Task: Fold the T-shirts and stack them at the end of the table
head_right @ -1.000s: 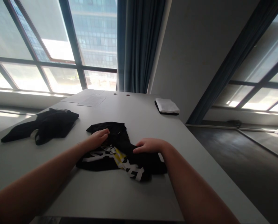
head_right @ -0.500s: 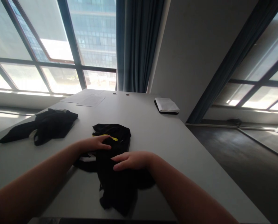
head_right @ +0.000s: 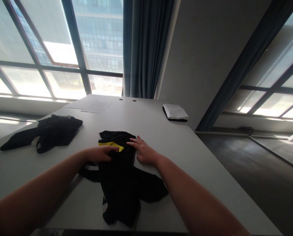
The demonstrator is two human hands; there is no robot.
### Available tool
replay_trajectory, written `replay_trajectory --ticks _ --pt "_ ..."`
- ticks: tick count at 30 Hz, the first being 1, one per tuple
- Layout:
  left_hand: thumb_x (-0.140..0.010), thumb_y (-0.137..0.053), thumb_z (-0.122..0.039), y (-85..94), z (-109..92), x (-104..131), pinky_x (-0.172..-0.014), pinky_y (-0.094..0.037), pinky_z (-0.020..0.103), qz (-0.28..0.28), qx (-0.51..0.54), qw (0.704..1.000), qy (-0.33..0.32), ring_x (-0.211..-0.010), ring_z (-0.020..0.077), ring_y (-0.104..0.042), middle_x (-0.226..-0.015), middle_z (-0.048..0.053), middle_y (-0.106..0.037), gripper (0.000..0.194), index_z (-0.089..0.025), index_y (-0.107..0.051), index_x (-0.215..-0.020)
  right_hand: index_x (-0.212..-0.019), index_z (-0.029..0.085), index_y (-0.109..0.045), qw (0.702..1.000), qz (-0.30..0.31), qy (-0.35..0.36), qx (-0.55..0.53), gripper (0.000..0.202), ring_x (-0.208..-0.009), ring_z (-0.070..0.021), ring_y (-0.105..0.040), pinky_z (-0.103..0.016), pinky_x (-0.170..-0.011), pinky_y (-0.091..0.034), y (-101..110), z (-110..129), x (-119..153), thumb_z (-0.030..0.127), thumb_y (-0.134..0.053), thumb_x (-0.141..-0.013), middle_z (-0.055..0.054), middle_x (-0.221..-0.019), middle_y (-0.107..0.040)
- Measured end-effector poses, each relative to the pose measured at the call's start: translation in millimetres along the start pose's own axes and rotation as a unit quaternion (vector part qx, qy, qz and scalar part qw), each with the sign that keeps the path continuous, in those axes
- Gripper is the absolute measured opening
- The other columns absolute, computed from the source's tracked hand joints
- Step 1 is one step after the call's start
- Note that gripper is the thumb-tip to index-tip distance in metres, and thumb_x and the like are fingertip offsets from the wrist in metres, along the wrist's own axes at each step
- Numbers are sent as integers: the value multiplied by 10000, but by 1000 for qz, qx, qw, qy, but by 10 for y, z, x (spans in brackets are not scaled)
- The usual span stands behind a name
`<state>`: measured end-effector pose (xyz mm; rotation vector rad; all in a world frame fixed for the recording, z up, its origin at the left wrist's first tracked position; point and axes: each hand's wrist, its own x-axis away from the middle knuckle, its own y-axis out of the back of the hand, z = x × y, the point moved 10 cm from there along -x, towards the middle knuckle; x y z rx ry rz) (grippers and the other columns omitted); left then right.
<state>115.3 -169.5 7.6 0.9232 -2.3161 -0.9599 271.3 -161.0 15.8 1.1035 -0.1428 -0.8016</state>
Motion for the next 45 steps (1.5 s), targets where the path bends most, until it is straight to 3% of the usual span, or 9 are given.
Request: replay_trajectory --ticks 3,7,13,18,22,28,32,37,45 --pt "-732 -640 -241 -20 -42 9 -1026 -487 349 12 21 1000 -11 -1132 257 -643 -1273 26 -702 592 -244 -649 -1325 -1556 296 -471 998 -7 -29 49 880 -1554 -331 -244 -637 -1244 -203 -77 -98 -12 10 -533 -726 -87 -1563 -480" --pt "-694 -630 -208 -104 -103 36 -869 -526 301 57 45 997 -5 -964 223 -660 -1098 13 -710 520 -232 -680 -1211 -1292 219 -716 992 -40 -63 99 550 -1212 -295 -575 -539 -1133 -404 -53 -153 -33 35 -583 -791 -123 -1145 -672" --pt "-685 -611 -217 -100 -98 51 -748 -499 271 70 34 997 1 -843 193 -620 -935 -9 -654 360 -219 -643 -1044 -912 219 -737 992 -121 -27 -9 250 -1336 -296 -527 -511 -1159 -379 239 -194 11 62 -594 -780 -93 -1219 -693" --pt "-745 -604 -213 320 194 19 -764 -488 314 -98 -69 991 52 -876 223 -631 -991 17 -681 323 -246 -586 -1066 -869 218 -662 953 -235 -100 -163 112 -979 -241 -670 -380 -918 -501 552 -389 158 322 -618 -878 -25 -895 -719" --pt "-829 -556 -213 833 514 237 -746 -455 341 -265 -205 921 199 -896 258 -645 -968 35 -689 228 -271 -576 -1048 -783 216 -590 928 -267 -150 -211 302 -665 -165 -531 -285 -641 -437 593 -442 206 499 -656 -863 27 -682 -572" --pt "-871 -507 -208 1299 609 663 -814 -480 382 -450 -210 834 241 -1019 291 -659 -1129 79 -672 217 -264 -592 -1063 -888 229 -577 894 -357 -178 -207 329 -769 -191 -570 -303 -723 -484 873 -502 358 555 -620 -884 -5 -800 -618" --pt "-936 -509 -361 1136 703 444 -940 -504 393 -412 -165 877 183 -1090 275 -651 -1161 95 -664 276 -232 -592 -1165 -1002 213 -624 938 -275 -156 -145 334 -843 -218 -641 -355 -822 -527 795 -484 294 528 -641 -892 -24 -881 -679" --pt "-925 -505 -676 518 628 -30 -1160 -401 469 -231 -135 960 85 -1361 327 -529 -1490 145 -535 689 -217 -517 -1439 -1458 236 -526 993 -50 -90 -59 791 -1431 -322 -470 -487 -1182 -374 200 -348 111 358 -832 -738 -134 -1537 -516" --pt "-852 -625 -702 261 518 -133 -1259 -235 575 -161 -149 974 62 -1579 396 -163 -1687 172 -288 869 -205 -450 -1543 -1664 248 -211 990 -59 -124 -43 925 -1244 -304 -656 -494 -1070 -492 120 -377 72 165 -640 -849 -142 -1427 -637"
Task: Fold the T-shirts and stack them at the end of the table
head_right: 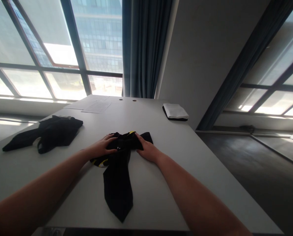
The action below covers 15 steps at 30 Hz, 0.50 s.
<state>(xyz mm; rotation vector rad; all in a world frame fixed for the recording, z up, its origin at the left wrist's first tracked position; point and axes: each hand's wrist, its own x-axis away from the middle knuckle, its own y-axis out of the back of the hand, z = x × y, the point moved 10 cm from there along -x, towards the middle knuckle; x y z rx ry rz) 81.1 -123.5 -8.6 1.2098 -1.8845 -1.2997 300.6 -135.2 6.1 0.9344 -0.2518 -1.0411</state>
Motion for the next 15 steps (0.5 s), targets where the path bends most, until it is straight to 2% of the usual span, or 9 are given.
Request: replay_trajectory --ticks 1,3,6,9,12,15 --pt "-851 -639 -685 -9 -7 -1 -1264 -225 574 4 11 1000 -6 -1582 394 -151 -1690 172 -282 848 -203 -467 -1527 -1655 244 -244 1000 -14 6 -11 897 -1253 -298 -654 -484 -1076 -491 34 2 -6 150 -624 -848 -131 -1415 -652" --pt "-850 -671 -635 -23 -60 7 -1271 -213 568 12 36 999 -31 -1587 383 -138 -1686 176 -290 780 -195 -512 -1474 -1588 244 -403 998 -55 22 -32 786 -1269 -272 -648 -447 -1097 -481 132 16 -9 114 -588 -835 -97 -1383 -682" --pt "-857 -707 -560 -10 -252 60 -1272 -232 539 29 84 991 -96 -1584 347 -181 -1671 162 -331 611 -201 -593 -1338 -1372 240 -631 990 -128 42 -44 603 -1211 -248 -677 -400 -1078 -488 305 59 24 89 -567 -792 -58 -1307 -724" --pt "-884 -698 -556 3 -496 149 -1270 -248 504 76 140 975 -155 -1573 322 -228 -1667 121 -359 464 -221 -649 -1202 -1307 227 -625 987 -150 29 -58 526 -1005 -233 -720 -383 -951 -534 353 70 53 123 -579 -794 -37 -1130 -767" --pt "-976 -551 -593 11 -642 201 -1281 -232 440 118 176 963 -166 -1555 290 -278 -1655 66 -397 417 -222 -710 -1084 -1300 204 -583 994 -72 23 -81 467 -878 -219 -692 -369 -861 -540 190 89 33 187 -596 -833 -29 -1019 -756" --pt "-1022 -447 -581 49 -628 180 -1272 -253 389 100 154 972 -148 -1497 265 -376 -1624 49 -440 475 -222 -757 -1038 -1124 186 -655 991 65 43 -108 256 -938 -231 -684 -359 -871 -535 -63 175 39 287 -606 -893 -47 -1035 -742"
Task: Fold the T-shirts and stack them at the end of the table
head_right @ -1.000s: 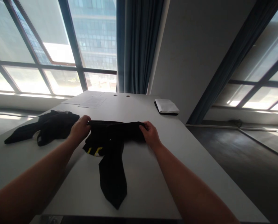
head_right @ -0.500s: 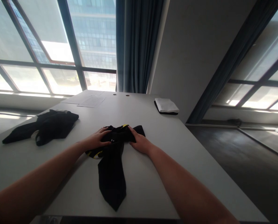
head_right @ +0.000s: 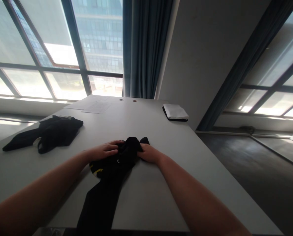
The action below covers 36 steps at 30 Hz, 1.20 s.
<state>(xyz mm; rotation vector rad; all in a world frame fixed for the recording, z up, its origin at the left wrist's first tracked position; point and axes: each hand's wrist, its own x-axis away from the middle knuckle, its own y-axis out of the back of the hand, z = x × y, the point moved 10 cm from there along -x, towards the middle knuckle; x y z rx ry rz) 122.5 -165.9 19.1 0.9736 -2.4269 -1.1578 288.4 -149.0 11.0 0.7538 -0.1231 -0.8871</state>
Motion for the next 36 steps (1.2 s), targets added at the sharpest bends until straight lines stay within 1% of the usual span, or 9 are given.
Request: replay_trajectory --ticks 3,9,14,19,24,27,29,33,36 --pt "-998 -497 -543 47 127 1 -1255 -286 405 -21 -91 995 25 -1450 276 -439 -1605 68 -459 430 -216 -775 -984 -1082 189 -678 998 63 15 5 237 -969 -231 -676 -340 -874 -538 -102 113 11 287 -664 -866 -49 -1063 -724" --pt "-937 -564 -522 299 600 93 -1227 -286 528 -94 -251 951 154 -1456 345 -434 -1622 76 -450 392 -250 -741 -1156 -861 211 -714 990 40 89 98 185 -966 -221 -652 -361 -991 -491 -112 402 -18 82 -613 -773 -36 -965 -726" --pt "-963 -510 -447 548 908 269 -1150 -349 541 -159 -332 890 270 -1336 353 -553 -1441 170 -621 441 -195 -635 -1302 -926 191 -725 996 -9 35 82 133 -920 -241 -675 -349 -850 -520 18 217 -31 203 -640 -824 -46 -956 -748" --pt "-1029 -372 -454 649 1107 375 -1119 -396 489 -186 -330 866 327 -1384 355 -522 -1577 197 -480 513 -149 -548 -1403 -947 172 -738 998 36 -55 -16 224 -834 -230 -694 -333 -789 -521 54 -22 17 360 -709 -829 -4 -873 -756" --pt "-1045 -335 -423 821 968 424 -1181 -325 520 -269 -330 849 312 -1507 372 -365 -1698 205 -247 631 -102 -348 -1588 -1026 158 -733 948 84 -169 -255 395 -896 -242 -724 -374 -865 -560 -17 -194 149 396 -830 -726 -48 -967 -781" --pt "-1041 -367 -441 827 713 344 -1217 -282 506 -283 -321 874 229 -1518 341 -346 -1697 146 -290 637 -154 -338 -1608 -1076 170 -707 912 3 -203 -356 421 -915 -248 -740 -380 -878 -574 101 -303 176 375 -831 -730 -81 -1008 -781" --pt "-1041 -389 -468 703 497 227 -1231 -272 470 -245 -306 910 137 -1511 296 -358 -1660 82 -389 585 -233 -413 -1575 -1098 180 -685 897 -58 -216 -380 399 -905 -247 -743 -376 -854 -584 197 -405 175 350 -800 -756 -90 -1011 -778" --pt "-1017 -476 -519 330 218 63 -1209 -300 429 -118 -292 949 20 -1418 272 -477 -1500 48 -588 487 -286 -593 -1428 -1112 187 -649 907 -149 -221 -326 370 -866 -245 -726 -374 -806 -580 409 -635 135 316 -717 -772 -71 -954 -764" --pt "-977 -561 -492 228 296 38 -1170 -336 449 -79 -321 942 52 -1308 286 -574 -1423 41 -643 434 -306 -651 -1359 -1032 193 -653 944 -215 -197 -151 289 -843 -228 -683 -365 -814 -552 660 -730 110 305 -664 -765 -39 -911 -726"
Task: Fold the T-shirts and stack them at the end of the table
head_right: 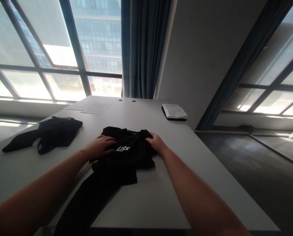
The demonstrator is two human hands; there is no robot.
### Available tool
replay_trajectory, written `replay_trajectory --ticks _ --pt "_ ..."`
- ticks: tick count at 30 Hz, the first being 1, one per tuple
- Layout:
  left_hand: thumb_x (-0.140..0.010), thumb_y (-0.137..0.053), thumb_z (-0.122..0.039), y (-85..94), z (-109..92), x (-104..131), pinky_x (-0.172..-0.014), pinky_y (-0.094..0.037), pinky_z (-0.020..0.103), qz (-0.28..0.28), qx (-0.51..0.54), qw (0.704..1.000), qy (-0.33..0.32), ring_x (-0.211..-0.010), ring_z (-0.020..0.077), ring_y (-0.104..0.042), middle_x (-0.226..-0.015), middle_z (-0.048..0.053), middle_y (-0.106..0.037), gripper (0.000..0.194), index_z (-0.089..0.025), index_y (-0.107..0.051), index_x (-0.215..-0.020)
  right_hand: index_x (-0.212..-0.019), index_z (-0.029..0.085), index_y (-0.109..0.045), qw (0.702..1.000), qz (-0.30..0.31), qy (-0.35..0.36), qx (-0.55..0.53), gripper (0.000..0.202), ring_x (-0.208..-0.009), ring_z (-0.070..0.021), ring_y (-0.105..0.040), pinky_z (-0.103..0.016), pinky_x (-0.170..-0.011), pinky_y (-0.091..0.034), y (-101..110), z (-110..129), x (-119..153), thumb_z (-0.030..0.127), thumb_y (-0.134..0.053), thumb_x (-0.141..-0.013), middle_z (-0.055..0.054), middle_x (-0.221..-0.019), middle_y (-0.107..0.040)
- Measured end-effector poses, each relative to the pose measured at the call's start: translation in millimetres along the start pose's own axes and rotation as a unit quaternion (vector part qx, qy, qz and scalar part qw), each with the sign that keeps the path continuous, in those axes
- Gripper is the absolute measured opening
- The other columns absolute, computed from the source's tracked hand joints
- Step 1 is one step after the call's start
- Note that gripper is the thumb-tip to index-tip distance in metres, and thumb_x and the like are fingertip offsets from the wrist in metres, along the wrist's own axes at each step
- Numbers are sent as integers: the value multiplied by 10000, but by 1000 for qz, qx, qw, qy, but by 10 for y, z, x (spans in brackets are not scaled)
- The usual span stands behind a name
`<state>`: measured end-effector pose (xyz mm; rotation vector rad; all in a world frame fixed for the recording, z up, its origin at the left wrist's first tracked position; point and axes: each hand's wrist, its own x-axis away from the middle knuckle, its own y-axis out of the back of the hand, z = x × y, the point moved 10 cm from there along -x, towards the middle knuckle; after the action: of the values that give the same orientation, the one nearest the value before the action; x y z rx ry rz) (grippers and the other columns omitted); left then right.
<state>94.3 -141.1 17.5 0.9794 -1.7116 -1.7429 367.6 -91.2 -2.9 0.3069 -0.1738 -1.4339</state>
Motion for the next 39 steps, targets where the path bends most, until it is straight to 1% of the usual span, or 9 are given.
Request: replay_trajectory --ticks 5,9,12,16,22,27,31,34,39 --pt "-979 -554 -461 -26 439 69 -1151 -327 543 -3 -71 986 152 -1259 317 -603 -1398 63 -651 404 -297 -670 -1330 -1021 194 -659 948 -144 137 250 262 -883 -230 -620 -401 -897 -525 229 220 20 232 -651 -762 -85 -1086 -640" --pt "-971 -543 -430 48 653 150 -1081 -393 511 -9 -116 967 226 -1218 328 -616 -1336 82 -675 383 -273 -691 -1287 -1013 193 -681 886 -181 222 363 228 -1106 -301 -568 -443 -1037 -456 115 504 201 141 -637 -795 -136 -1168 -597" --pt "-949 -533 -393 109 742 207 -964 -472 460 -14 -116 957 266 -1179 335 -629 -1344 105 -652 401 -249 -682 -1292 -929 211 -680 866 -128 265 404 130 -1066 -287 -578 -413 -1009 -448 -136 724 338 134 -602 -859 -107 -1072 -656" --pt "-940 -482 -326 198 939 332 -836 -511 411 -29 -100 937 333 -1106 326 -650 -1305 134 -647 409 -233 -670 -1292 -977 217 -676 871 -27 270 409 143 -942 -225 -624 -340 -912 -453 -466 850 485 162 -550 -935 -63 -975 -707" --pt "-910 -476 -203 364 1352 564 -882 -493 476 -75 -131 899 412 -1199 377 -574 -1406 147 -585 462 -268 -677 -1321 -1105 201 -712 848 74 164 499 218 -1026 -257 -634 -341 -892 -464 -650 402 382 308 -626 -936 -100 -1109 -686" --pt "-923 -447 -187 419 1456 615 -932 -458 523 -105 -147 887 426 -1250 396 -530 -1449 152 -557 509 -273 -639 -1386 -1263 207 -692 846 30 88 525 374 -1183 -308 -602 -397 -980 -463 -411 175 226 369 -601 -938 -143 -1301 -625" --pt "-935 -459 -256 382 1239 441 -991 -424 497 -117 -144 922 341 -1274 351 -527 -1414 111 -613 446 -265 -670 -1327 -1358 228 -640 833 6 14 553 472 -1221 -371 -593 -512 -1015 -442 -198 25 151 438 -568 -942 -166 -1385 -595" --pt "-951 -472 -364 213 1139 334 -1043 -393 493 -63 -134 944 295 -1283 338 -536 -1381 76 -651 400 -301 -718 -1261 -1410 261 -602 831 -14 -34 555 516 -1266 -392 -566 -556 -1046 -416 51 -108 63 483 -547 -948 -153 -1420 -584" --pt "-969 -438 -502 18 1441 539 -993 -449 524 44 -92 899 426 -1307 396 -537 -1461 122 -593 483 -351 -669 -1366 -1425 227 -588 838 -73 -114 528 586 -1295 -381 -542 -494 -1039 -438 692 -374 -85 566 -536 -950 -184 -1421 -569"
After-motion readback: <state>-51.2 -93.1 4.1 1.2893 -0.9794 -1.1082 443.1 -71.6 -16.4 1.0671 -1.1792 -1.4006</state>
